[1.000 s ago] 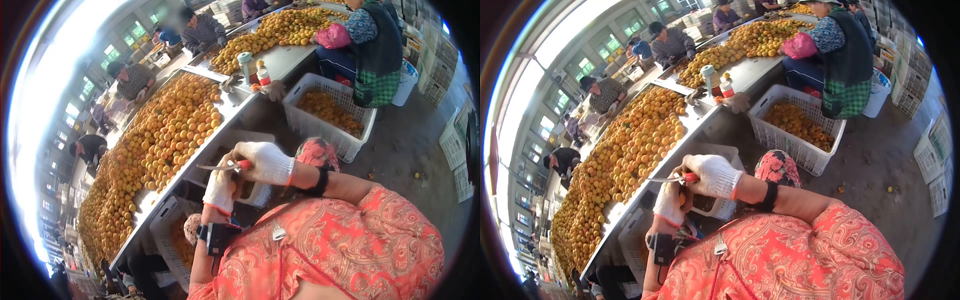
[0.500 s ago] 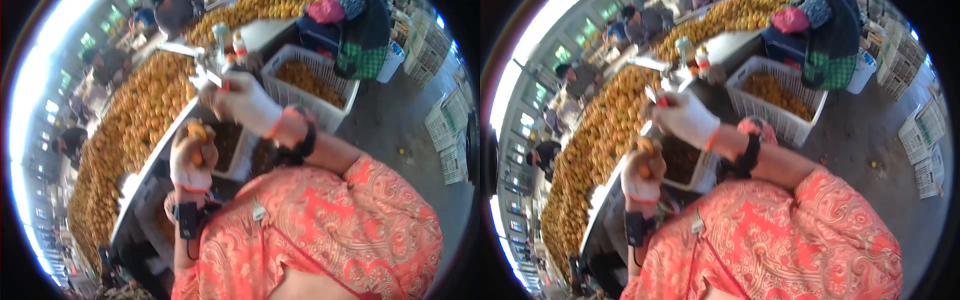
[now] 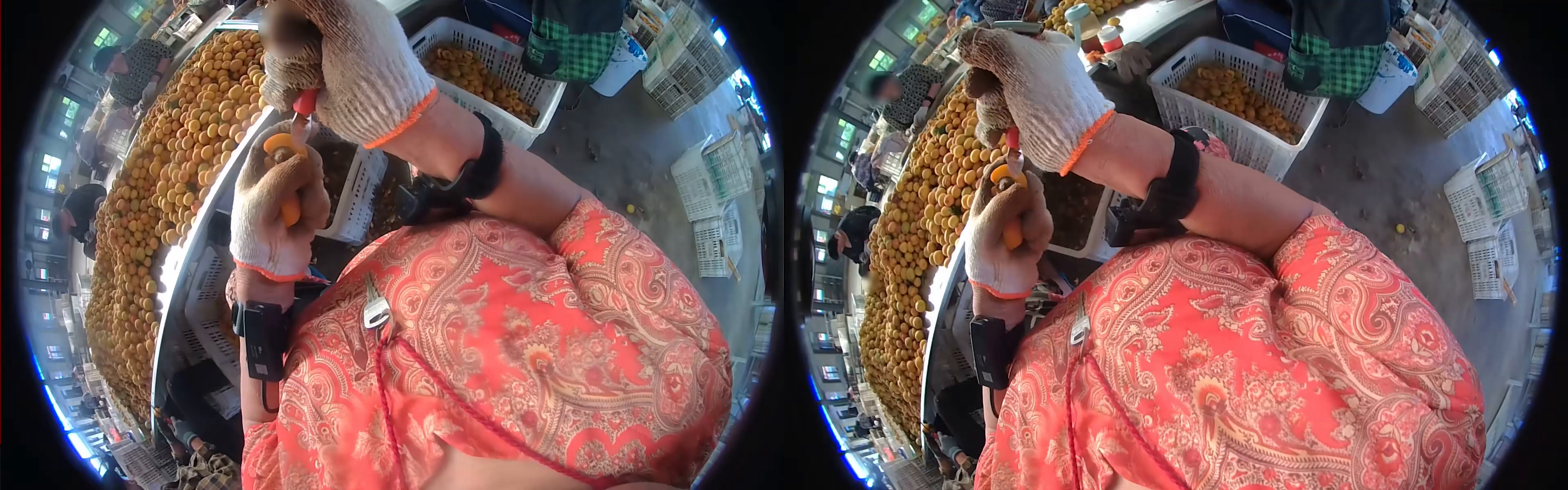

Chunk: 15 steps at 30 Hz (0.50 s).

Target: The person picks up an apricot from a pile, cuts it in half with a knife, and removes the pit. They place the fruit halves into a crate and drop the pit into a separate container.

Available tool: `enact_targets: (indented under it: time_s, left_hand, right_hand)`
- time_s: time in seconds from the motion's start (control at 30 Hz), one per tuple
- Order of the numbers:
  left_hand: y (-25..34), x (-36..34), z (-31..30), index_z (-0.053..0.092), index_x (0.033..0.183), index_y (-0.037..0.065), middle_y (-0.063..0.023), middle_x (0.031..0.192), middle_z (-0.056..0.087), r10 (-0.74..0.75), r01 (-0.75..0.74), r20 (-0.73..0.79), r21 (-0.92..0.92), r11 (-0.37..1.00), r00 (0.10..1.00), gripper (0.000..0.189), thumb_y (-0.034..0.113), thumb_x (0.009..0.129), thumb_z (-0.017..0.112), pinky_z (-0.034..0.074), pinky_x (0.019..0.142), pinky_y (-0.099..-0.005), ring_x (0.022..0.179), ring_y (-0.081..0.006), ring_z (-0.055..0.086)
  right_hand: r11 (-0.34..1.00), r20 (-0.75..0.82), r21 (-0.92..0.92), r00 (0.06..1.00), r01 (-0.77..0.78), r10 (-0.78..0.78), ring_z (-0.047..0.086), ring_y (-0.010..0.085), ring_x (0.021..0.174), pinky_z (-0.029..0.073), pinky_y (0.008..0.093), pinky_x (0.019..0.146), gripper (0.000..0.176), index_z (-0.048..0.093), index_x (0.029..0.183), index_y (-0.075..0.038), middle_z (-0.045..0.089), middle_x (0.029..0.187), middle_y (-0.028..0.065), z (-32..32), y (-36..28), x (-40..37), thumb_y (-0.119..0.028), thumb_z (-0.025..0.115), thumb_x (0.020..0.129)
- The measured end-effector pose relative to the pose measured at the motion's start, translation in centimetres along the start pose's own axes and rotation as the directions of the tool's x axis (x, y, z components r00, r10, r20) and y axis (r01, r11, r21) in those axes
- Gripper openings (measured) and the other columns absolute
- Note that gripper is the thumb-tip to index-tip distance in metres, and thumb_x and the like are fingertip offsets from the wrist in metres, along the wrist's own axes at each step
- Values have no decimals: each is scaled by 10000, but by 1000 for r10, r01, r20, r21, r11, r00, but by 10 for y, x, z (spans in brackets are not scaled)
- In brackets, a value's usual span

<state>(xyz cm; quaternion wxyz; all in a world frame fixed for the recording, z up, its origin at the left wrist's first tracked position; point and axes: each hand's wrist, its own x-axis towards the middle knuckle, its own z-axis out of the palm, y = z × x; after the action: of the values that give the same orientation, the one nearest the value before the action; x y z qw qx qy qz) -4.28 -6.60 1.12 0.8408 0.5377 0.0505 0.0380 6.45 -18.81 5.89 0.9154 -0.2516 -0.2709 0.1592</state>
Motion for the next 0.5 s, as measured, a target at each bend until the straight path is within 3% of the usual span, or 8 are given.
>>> enact_targets:
  time_s: [0.07,0.3,0.37,0.4,0.43,0.5]
  left_hand:
    - [-1,0,-2,509,1257,29,-57,793,569,-31,32,25,-22,999,999,402,60,872,621,326,413,-236,471,-100,462]
    - [-6,7,-8,527,1168,29,-30,737,541,-53,56,29,-130,990,998,302,95,887,618,315,398,-223,474,-99,469]
    - [-7,8,-5,525,1145,27,-26,715,528,-18,17,-5,-144,989,1000,283,104,888,616,322,389,-219,471,-101,474]
    - [-5,8,-4,523,1140,23,-25,700,524,11,-12,-10,-90,996,1000,277,103,890,611,331,379,-224,460,-102,472]
    - [-5,10,-2,521,1133,33,-24,680,515,-19,12,-56,-132,991,998,265,102,892,607,313,366,-225,436,-104,447]
    - [-4,12,-1,513,1139,54,-23,665,510,-65,55,-80,-132,990,995,268,100,892,606,297,358,-226,421,-106,426]
  right_hand:
    - [1000,-78,-14,997,-27,26,475,132,397,389,292,363,168,618,840,-91,561,631,31,10,-4,1,-241,666,899]
    - [998,-31,53,999,-15,17,448,122,381,363,284,353,216,576,761,-82,550,611,35,5,20,13,-224,669,894]
    - [1000,30,-9,999,-21,22,446,118,374,345,265,340,234,551,738,-85,548,595,36,5,20,11,-213,662,900]
    - [991,0,-112,998,-67,67,388,92,414,286,240,392,371,492,710,-88,411,528,-4,8,19,8,-329,576,978]
    - [985,-52,-168,999,-27,18,373,94,400,281,243,384,348,500,723,-90,405,527,-8,15,15,5,-315,584,975]
    - [969,-36,151,978,-196,204,452,100,371,323,246,331,257,565,758,-75,560,598,26,2,20,11,-249,687,903]
